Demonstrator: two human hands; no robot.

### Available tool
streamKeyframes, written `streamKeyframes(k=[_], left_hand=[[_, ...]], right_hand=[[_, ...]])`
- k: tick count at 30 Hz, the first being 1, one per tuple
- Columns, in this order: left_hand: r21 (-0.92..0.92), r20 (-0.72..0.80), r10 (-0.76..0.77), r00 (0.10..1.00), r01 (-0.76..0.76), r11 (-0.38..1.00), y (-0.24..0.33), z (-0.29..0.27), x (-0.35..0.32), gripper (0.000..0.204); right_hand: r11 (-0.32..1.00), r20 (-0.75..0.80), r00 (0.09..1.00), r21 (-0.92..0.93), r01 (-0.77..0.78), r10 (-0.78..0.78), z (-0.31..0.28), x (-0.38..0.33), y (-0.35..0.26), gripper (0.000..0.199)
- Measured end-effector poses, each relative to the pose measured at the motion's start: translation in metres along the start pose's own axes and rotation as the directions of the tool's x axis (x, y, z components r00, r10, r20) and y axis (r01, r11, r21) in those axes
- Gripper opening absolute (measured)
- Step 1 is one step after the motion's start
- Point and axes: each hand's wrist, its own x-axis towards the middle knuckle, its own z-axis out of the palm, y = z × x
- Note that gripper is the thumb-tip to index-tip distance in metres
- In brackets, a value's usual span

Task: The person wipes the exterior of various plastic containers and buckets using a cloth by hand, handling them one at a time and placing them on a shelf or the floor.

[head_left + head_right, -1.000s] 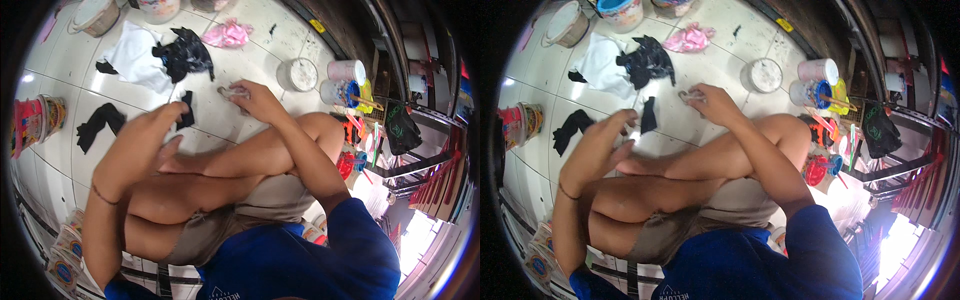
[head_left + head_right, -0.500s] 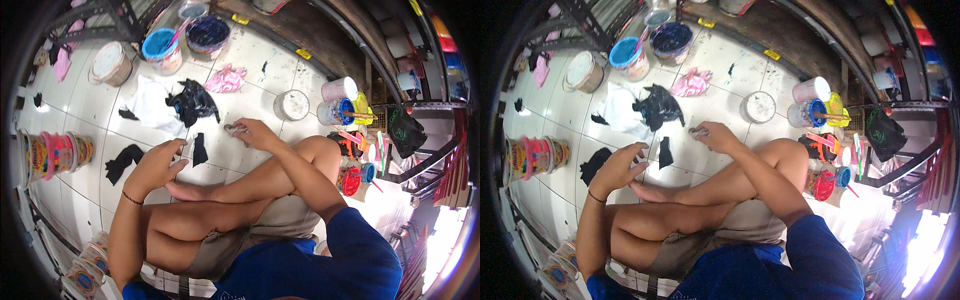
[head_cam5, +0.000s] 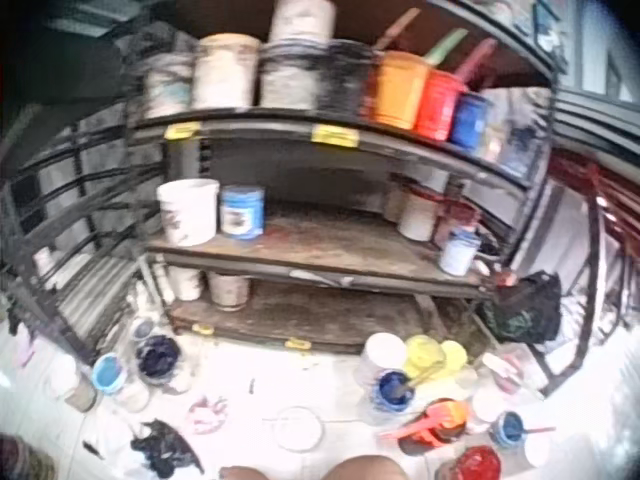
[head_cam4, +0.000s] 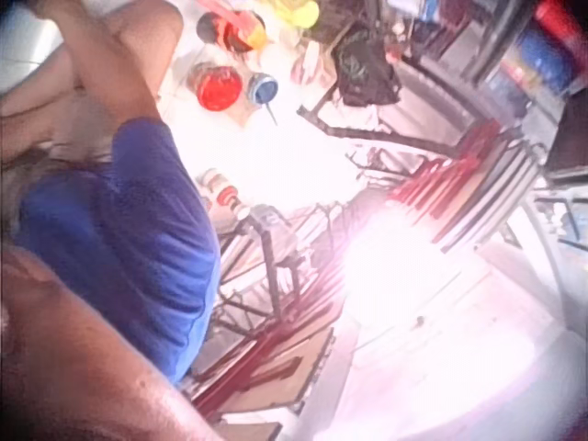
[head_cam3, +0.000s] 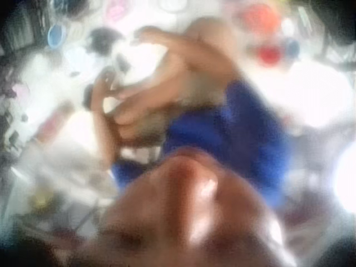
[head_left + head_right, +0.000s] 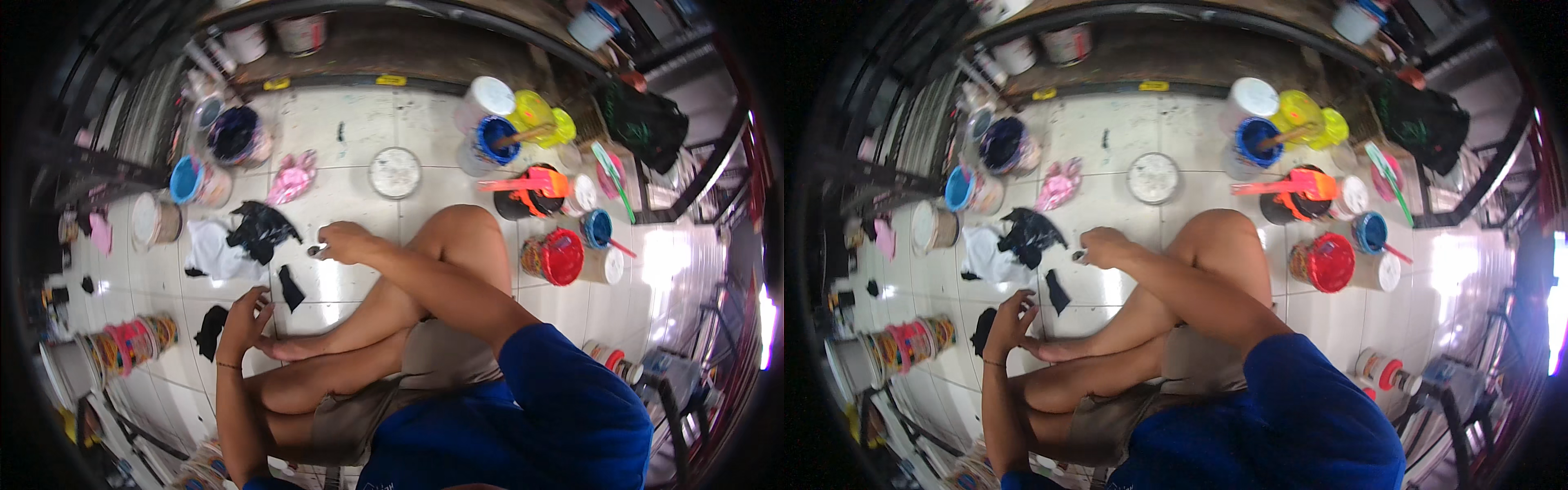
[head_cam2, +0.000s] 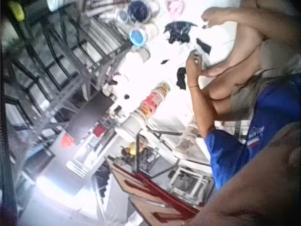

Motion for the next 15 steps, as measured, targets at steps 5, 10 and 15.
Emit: streamKeyframes(k=[5,10,15], left_hand=[[0.043,-0.012,-0.054,0.998,0.055,0.998,0.000,0.002,0.004,0.026],[0.060,-0.035,-0.079,0.996,0.081,0.995,0.000,0.008,0.004,0.025],[0.010,-0.058,-0.123,0.991,0.124,0.992,0.016,0.005,0.009,0.022]], right_hand=[[0.995,-0.069,0.992,-0.028,0.100,-0.102,0.003,0.000,0.005,0.026],[0.995,-0.023,0.995,-0.004,0.095,-0.095,-0.005,-0.011,-0.013,0.022],[0.986,-0.045,0.986,0.031,0.164,-0.163,0.002,-0.016,-0.014,0.021]])
